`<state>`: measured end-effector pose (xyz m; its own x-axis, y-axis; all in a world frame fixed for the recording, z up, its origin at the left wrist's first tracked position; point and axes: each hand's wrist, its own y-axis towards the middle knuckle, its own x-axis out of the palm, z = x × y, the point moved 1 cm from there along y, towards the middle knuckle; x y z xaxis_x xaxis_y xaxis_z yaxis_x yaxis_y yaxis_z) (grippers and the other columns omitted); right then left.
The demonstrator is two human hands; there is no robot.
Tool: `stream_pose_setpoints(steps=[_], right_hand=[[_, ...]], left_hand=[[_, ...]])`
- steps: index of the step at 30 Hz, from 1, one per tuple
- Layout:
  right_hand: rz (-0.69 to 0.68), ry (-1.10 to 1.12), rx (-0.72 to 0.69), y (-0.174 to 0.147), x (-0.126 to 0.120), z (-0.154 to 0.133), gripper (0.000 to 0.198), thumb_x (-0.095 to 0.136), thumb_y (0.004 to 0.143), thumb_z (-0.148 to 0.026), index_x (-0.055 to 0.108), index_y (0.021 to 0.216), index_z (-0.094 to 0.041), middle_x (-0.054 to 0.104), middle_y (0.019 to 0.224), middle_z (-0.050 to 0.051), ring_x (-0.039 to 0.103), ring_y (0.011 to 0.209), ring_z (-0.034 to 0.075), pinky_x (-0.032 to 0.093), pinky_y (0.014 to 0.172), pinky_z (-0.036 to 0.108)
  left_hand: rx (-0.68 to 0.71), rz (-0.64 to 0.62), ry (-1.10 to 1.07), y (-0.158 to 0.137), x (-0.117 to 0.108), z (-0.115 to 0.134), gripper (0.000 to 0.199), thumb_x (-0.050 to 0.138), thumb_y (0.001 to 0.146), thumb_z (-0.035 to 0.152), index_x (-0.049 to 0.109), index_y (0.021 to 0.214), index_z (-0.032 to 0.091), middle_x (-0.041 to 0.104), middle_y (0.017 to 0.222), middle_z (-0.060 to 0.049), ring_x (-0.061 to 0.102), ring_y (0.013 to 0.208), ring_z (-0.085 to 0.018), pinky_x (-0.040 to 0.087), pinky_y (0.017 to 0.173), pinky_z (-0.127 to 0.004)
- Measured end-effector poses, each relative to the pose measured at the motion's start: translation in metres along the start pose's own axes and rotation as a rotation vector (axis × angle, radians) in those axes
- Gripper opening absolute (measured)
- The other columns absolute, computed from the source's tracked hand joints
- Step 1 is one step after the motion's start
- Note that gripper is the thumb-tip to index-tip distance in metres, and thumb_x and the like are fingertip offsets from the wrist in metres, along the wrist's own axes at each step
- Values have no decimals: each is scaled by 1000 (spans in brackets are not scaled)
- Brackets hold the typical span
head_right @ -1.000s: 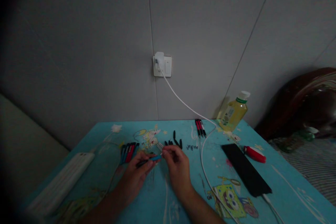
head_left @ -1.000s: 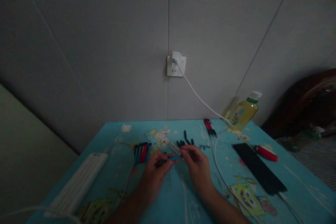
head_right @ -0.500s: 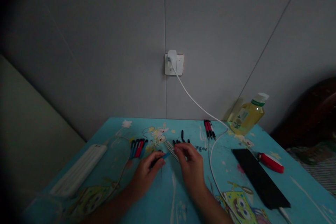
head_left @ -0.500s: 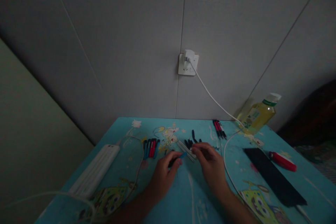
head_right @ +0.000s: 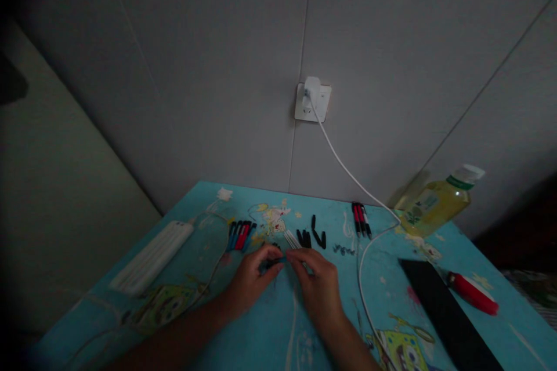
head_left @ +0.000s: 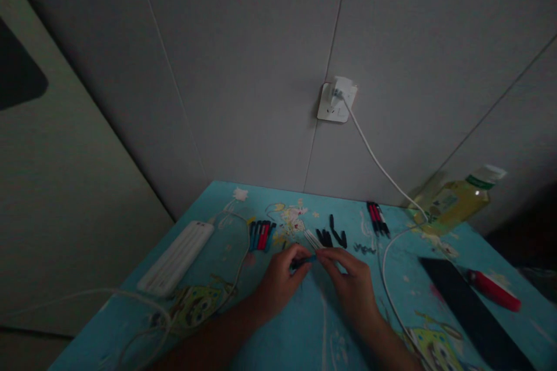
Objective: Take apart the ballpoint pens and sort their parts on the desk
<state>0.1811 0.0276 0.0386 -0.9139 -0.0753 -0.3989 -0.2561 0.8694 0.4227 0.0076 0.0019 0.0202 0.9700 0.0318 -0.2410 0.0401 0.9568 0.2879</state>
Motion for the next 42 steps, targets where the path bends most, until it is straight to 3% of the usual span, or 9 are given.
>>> stream_pose_setpoints(steps=[5,8,12,17,20,24,29,34,42], right_hand=[[-17,-118,-40,-1,-5,5,27,54,94,-30,69,116,-28,71,116,4,66,106,22,51,95,37],[33,-268,-17,3,-10,10,30,53,95,-31,66,121,-26,69,118,6,65,106,23,52,91,37],[-114,-585,-24,5,-6,21,19,56,93,-32,72,98,-24,71,98,7,65,92,24,51,82,36],[-181,-802,-19,4,0,34,19,56,93,-33,70,87,-21,66,91,8,64,84,23,49,76,34],[-164,-836,-59,5,2,38,20,53,93,-31,68,86,-19,65,89,9,63,83,21,48,76,33],[-155,-865,-70,4,6,37,23,48,94,-26,66,81,-19,64,85,10,62,82,22,47,77,34],[-154,-968,-74,2,13,31,23,44,93,-15,63,80,-18,63,84,11,61,82,23,47,76,33],[-191,-1051,-83,-1,16,34,23,45,87,-4,63,82,-18,64,87,12,60,84,24,47,75,33],[-203,-638,77,0,-5,37,19,39,95,-18,58,95,-20,67,81,6,65,72,20,46,66,29]], left_hand=[[-49,49,-159,4,-1,-6,15,62,87,25,62,101,19,68,95,-5,65,93,-19,50,85,-31],[-66,218,-296,12,-14,-6,26,54,93,32,57,115,19,67,106,-8,66,95,-20,51,87,-34],[31,457,-94,21,-42,-2,26,50,95,34,56,116,20,66,109,-8,62,105,-20,45,98,-34],[43,537,205,27,-59,-5,28,38,100,33,52,119,20,63,106,-7,60,98,-18,45,92,-33],[57,490,330,28,-59,-10,26,37,100,34,56,106,19,63,98,-7,59,94,-19,44,87,-32],[86,306,496,27,-53,-11,30,36,100,34,57,85,20,61,79,-3,59,76,-17,44,76,-28],[164,139,671,19,-44,-3,25,35,100,29,60,103,22,64,95,-5,61,91,-18,44,83,-28],[152,35,791,15,-40,1,29,34,100,29,61,101,21,65,93,-6,62,85,-17,46,78,-27],[115,-62,878,10,-30,-1,31,35,101,31,54,126,28,69,105,-5,66,83,-20,46,70,-29]])
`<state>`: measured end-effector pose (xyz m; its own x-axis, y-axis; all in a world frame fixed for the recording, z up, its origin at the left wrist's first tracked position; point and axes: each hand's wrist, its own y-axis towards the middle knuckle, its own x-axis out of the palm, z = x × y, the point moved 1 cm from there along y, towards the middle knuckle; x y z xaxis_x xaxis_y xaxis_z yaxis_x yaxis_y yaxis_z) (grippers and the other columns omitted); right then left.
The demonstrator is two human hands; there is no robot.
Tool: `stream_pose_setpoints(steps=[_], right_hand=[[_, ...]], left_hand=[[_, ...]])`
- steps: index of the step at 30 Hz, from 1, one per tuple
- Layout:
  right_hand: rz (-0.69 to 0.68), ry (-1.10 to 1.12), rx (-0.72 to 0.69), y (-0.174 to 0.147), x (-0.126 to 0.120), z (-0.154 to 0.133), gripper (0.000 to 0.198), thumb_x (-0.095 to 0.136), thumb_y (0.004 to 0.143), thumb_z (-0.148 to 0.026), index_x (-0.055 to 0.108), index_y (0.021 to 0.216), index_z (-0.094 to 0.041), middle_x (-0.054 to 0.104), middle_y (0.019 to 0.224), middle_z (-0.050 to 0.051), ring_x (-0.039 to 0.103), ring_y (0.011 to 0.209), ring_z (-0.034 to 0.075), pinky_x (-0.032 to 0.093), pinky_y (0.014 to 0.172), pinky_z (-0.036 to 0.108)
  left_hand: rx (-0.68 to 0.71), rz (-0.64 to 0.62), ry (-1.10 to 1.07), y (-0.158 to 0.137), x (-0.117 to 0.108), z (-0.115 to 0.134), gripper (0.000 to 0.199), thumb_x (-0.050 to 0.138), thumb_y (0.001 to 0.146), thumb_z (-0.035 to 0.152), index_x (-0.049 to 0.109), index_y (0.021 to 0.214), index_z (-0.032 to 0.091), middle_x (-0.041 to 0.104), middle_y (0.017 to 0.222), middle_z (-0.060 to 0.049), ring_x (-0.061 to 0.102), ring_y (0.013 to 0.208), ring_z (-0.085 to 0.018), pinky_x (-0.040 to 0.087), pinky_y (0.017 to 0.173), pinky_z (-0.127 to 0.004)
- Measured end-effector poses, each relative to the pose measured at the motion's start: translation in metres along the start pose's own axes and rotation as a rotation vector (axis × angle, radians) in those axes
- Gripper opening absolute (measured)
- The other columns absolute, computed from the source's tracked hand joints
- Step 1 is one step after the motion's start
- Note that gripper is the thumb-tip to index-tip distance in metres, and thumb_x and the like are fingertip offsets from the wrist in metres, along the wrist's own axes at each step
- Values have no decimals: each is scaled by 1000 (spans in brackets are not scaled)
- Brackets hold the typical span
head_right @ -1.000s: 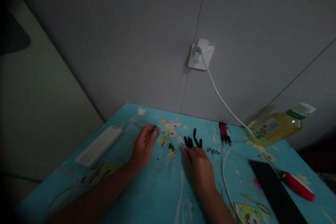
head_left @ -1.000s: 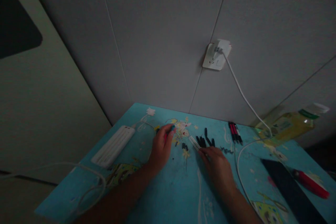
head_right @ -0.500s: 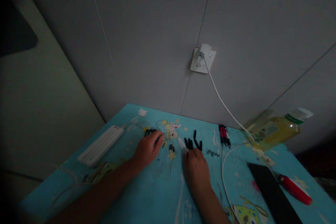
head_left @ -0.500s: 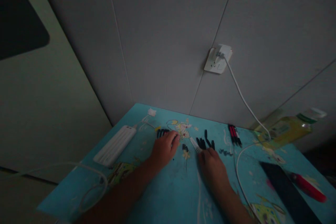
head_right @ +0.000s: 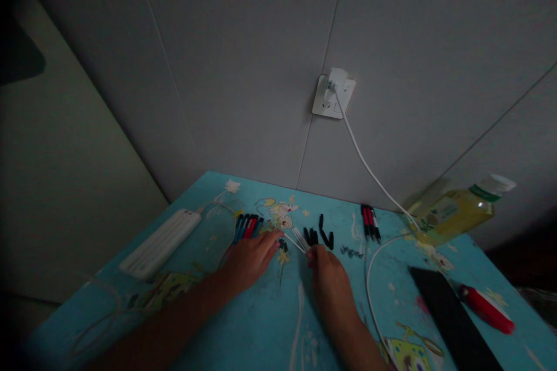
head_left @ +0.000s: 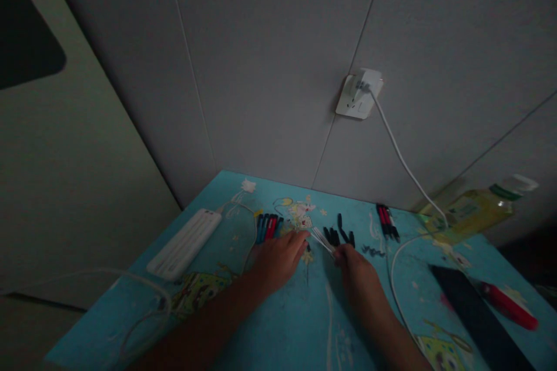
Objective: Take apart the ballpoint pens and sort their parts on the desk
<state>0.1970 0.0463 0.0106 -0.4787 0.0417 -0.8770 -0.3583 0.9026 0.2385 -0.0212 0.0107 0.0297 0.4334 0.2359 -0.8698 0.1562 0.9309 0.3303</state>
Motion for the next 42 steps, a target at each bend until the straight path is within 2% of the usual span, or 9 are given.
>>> stream_pose_setpoints(steps=[6,11,18,21,25,32,36,39,42], right_hand=[[29,117,-88,2,-8,-8,19,40,96,-25,58,93,-20,66,85,6,63,76,20,47,69,29],[32,90,-197,4,-6,-5,19,41,94,-22,60,89,-19,64,82,6,62,75,20,47,70,30],[57,69,-183,6,-11,4,18,42,94,-23,59,88,-21,65,83,6,64,73,20,50,69,31],[68,60,-203,6,-12,7,18,43,92,-22,60,88,-20,66,84,7,64,74,21,50,70,31],[82,54,-158,8,-14,9,19,43,93,-23,61,90,-20,67,86,8,65,76,20,49,69,30],[-49,157,-201,4,-13,-11,20,43,96,-25,61,89,-20,67,86,6,63,79,20,49,73,30],[-57,201,-247,2,-9,-22,15,49,95,-24,63,94,-20,68,89,6,64,84,20,50,78,31],[-40,164,-255,4,-12,-20,18,49,96,-24,66,100,-21,68,93,7,64,88,21,50,81,32],[-63,90,-253,6,-16,-15,20,48,97,-21,68,95,-21,66,88,6,63,85,19,49,80,31]], left_hand=[[-7,32,-38,1,-5,2,27,33,102,33,59,109,24,68,96,-4,65,82,-19,45,68,-27],[88,-43,-21,1,-12,5,26,36,101,31,61,102,23,68,91,-4,64,79,-19,43,67,-28],[89,-58,-14,-2,-16,6,26,38,99,32,63,101,25,68,89,-6,64,74,-21,44,65,-31],[129,-91,43,-2,-13,2,27,37,100,33,62,101,24,67,85,-6,64,72,-22,44,63,-31],[124,-106,126,0,-10,-2,27,36,100,33,61,100,24,67,85,-6,65,73,-22,45,64,-32],[198,-125,158,-5,-5,5,21,41,98,32,61,100,24,68,87,-6,65,68,-22,44,58,-31],[237,-153,138,-5,0,1,18,45,96,27,62,97,23,67,85,-6,65,70,-21,46,62,-31],[198,-166,156,-2,0,-5,19,44,97,29,63,99,23,67,86,-6,65,71,-20,48,64,-30],[191,-197,199,0,-2,-7,23,41,99,32,62,101,24,67,88,-5,66,73,-19,49,66,-30]])
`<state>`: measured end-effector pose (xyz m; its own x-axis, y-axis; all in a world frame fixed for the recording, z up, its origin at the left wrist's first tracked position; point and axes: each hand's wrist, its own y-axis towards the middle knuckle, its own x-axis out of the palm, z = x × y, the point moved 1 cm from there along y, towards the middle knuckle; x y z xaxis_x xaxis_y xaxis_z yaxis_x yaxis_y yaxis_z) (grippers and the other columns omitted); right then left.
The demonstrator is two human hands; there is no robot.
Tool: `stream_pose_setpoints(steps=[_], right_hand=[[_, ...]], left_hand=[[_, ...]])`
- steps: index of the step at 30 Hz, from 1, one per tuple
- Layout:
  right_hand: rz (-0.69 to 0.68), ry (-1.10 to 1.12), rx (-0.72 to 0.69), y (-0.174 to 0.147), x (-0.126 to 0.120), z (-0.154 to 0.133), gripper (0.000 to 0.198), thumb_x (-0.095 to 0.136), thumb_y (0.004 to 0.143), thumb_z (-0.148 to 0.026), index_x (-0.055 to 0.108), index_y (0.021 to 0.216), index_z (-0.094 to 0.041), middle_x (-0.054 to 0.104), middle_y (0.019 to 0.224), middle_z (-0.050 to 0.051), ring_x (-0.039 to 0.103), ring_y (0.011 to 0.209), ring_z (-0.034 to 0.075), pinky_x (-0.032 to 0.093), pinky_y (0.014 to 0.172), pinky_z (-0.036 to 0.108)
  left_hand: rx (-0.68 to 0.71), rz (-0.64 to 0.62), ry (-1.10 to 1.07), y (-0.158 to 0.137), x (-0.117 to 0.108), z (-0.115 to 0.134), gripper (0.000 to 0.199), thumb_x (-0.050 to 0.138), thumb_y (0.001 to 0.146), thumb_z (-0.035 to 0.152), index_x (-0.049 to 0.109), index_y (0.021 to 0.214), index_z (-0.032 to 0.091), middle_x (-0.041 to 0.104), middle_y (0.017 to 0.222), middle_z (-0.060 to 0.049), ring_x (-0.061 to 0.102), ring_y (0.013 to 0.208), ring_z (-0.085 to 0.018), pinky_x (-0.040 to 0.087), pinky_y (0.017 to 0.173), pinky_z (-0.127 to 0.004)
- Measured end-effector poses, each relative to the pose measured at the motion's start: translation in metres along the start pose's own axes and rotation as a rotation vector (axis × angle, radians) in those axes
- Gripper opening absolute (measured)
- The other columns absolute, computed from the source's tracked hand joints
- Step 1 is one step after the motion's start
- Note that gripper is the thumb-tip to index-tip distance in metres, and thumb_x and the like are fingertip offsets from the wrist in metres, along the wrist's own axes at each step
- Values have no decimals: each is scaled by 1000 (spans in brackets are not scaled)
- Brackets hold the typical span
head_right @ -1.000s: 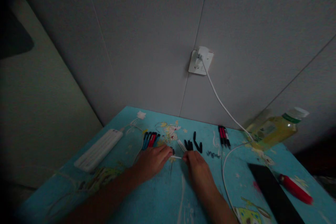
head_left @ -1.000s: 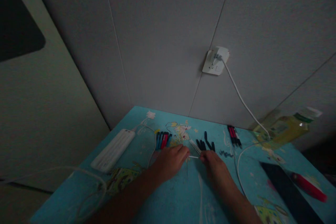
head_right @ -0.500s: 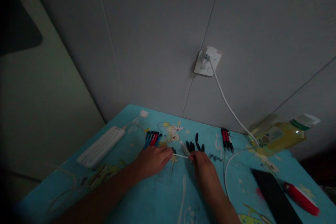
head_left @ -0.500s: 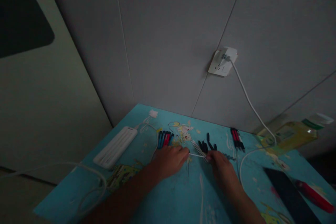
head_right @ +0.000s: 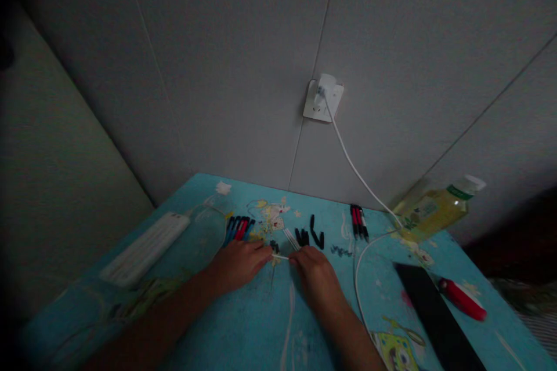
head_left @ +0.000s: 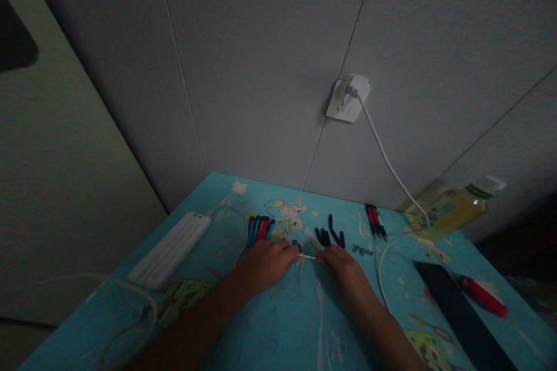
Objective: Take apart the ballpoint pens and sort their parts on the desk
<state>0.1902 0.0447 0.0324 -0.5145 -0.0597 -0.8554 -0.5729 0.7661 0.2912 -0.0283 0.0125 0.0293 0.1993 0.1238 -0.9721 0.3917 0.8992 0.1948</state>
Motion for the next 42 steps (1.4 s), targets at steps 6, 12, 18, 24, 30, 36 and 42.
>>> stream_pose_setpoints(steps=[6,12,18,24,30,36,42], right_hand=[[15,-140,16,-1,-4,6,17,50,96,-17,67,97,-20,63,91,6,61,86,19,46,82,31],[45,-233,-10,0,-1,7,14,56,94,-15,67,100,-20,63,89,5,59,86,19,45,81,31],[55,-275,-72,-1,-1,6,13,60,92,-16,67,102,-21,64,92,5,58,87,20,44,82,33],[99,-254,-95,-3,-5,6,12,59,93,-17,67,101,-19,64,91,6,57,87,20,43,81,33],[160,-221,-91,-3,-8,5,12,59,93,-17,67,101,-19,64,92,6,56,86,20,42,80,34],[198,-216,-114,-2,-6,5,11,57,93,-15,66,98,-18,64,89,6,55,85,20,42,79,34],[167,-246,-77,0,-9,7,11,60,91,-14,66,99,-19,64,91,5,55,86,20,42,80,33]], left_hand=[[-30,-12,44,3,2,-2,28,35,101,36,61,104,26,67,86,-3,67,77,-20,49,68,-30],[-53,-5,24,5,8,-6,30,34,102,38,61,103,24,67,89,-4,67,78,-19,48,66,-28],[-18,2,52,4,11,-5,25,42,99,41,61,104,25,67,92,-4,67,80,-19,48,65,-28],[-19,-9,66,3,9,-4,28,39,100,42,62,99,25,68,85,-3,68,75,-21,49,64,-30],[-77,-56,56,3,10,-4,33,35,101,44,61,104,25,71,86,-4,69,77,-21,49,64,-28],[-103,-65,61,2,12,1,32,35,101,44,60,106,26,70,88,-4,69,76,-21,49,64,-29],[-130,-58,76,4,12,-6,32,33,101,42,60,104,26,70,88,-4,69,75,-22,48,60,-29]])
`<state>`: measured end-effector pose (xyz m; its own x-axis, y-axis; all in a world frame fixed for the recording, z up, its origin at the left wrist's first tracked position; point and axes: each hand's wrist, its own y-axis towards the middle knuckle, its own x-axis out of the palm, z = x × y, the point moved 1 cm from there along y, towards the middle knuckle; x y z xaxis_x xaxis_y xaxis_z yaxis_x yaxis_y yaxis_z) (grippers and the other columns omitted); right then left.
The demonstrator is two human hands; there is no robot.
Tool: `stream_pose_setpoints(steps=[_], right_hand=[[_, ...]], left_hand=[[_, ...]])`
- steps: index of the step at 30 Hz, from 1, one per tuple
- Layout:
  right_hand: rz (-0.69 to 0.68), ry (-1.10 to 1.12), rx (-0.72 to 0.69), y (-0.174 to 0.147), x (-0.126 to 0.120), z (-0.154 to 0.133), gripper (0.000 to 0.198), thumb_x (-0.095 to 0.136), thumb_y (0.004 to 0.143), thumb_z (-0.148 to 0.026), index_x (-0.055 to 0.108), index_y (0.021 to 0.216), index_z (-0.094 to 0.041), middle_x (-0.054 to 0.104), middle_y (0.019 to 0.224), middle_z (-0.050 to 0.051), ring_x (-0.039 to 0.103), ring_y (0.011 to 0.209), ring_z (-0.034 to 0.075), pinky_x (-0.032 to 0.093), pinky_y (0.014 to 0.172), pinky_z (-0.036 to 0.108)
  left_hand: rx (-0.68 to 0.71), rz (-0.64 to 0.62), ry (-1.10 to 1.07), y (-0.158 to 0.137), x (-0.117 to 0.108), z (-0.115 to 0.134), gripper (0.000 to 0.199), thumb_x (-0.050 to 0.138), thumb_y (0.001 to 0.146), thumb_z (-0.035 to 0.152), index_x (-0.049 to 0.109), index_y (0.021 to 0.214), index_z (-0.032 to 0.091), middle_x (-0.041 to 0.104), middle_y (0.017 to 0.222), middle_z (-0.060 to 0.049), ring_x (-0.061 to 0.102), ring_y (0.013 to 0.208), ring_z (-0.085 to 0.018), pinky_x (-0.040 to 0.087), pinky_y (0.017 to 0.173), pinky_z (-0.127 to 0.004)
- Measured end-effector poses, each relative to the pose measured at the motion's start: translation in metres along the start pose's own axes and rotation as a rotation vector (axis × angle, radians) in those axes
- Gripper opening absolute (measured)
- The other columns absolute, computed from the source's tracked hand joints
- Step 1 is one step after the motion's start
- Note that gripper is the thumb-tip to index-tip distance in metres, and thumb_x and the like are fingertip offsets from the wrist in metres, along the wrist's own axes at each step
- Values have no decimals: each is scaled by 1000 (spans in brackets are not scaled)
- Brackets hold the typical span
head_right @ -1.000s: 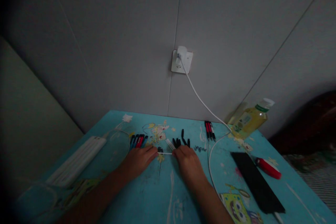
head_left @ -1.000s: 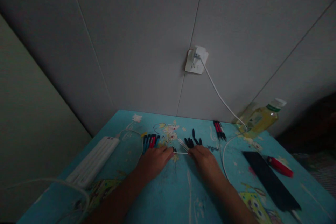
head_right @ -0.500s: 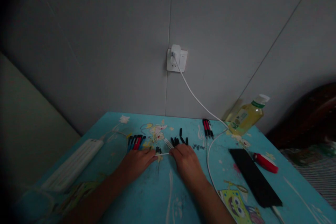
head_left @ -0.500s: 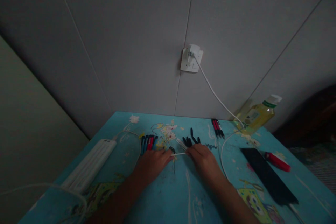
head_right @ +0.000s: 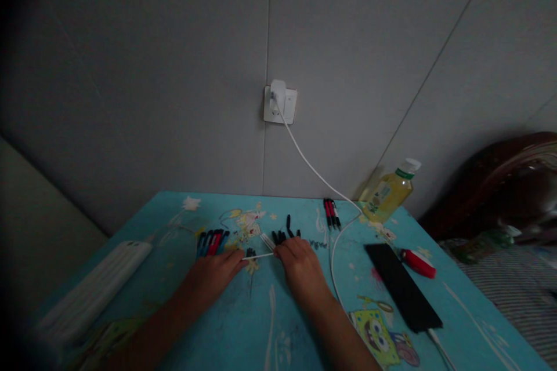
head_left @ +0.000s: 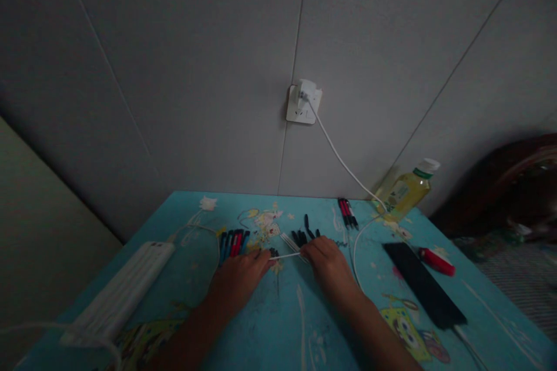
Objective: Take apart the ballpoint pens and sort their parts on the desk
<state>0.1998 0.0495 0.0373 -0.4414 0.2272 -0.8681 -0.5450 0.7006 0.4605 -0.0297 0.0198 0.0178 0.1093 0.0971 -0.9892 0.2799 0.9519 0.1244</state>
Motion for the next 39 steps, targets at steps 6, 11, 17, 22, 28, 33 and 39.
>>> stream_pose_setpoints(steps=[6,11,17,22,28,33,39], right_hand=[[-17,11,-26,1,4,-7,9,59,92,-16,67,95,-19,64,88,5,55,85,19,42,79,32],[-55,80,-89,-3,12,-26,10,58,94,-23,68,96,-22,64,83,3,57,85,18,44,82,31],[-11,150,-2,-2,7,-19,18,54,96,-27,65,109,-21,67,93,5,59,91,18,44,85,31],[-39,161,-33,-1,2,-23,16,51,97,-25,66,99,-21,66,87,5,58,86,18,44,83,31],[-72,218,-53,-2,3,-35,19,48,97,-21,64,90,-19,65,83,4,58,85,17,43,83,31],[-31,193,31,-1,16,-24,19,48,98,-26,67,96,-21,65,83,4,59,83,18,44,81,33],[-31,81,68,4,39,-27,14,56,95,-27,68,94,-21,64,87,6,59,85,20,46,81,33]], left_hand=[[6,-21,-12,0,-1,6,31,36,100,42,59,115,27,71,90,-5,70,75,-22,49,61,-28],[122,-39,-43,-4,3,16,27,38,100,33,60,115,27,71,97,-5,70,80,-23,52,65,-31],[106,-62,7,-1,-2,7,28,37,100,28,61,114,29,70,104,-5,70,83,-22,52,68,-31],[82,-66,-3,-1,-2,7,29,35,101,36,60,113,29,71,98,-4,71,78,-23,52,63,-31],[143,-86,-32,-1,2,4,24,41,99,38,60,111,28,71,87,-3,70,76,-21,48,64,-27],[66,73,-122,4,-11,-21,28,35,101,32,62,98,25,69,92,-2,67,84,-18,45,71,-25],[-203,218,-188,9,-7,-46,30,31,102,34,59,99,22,71,94,-4,66,88,-17,44,76,-25]])
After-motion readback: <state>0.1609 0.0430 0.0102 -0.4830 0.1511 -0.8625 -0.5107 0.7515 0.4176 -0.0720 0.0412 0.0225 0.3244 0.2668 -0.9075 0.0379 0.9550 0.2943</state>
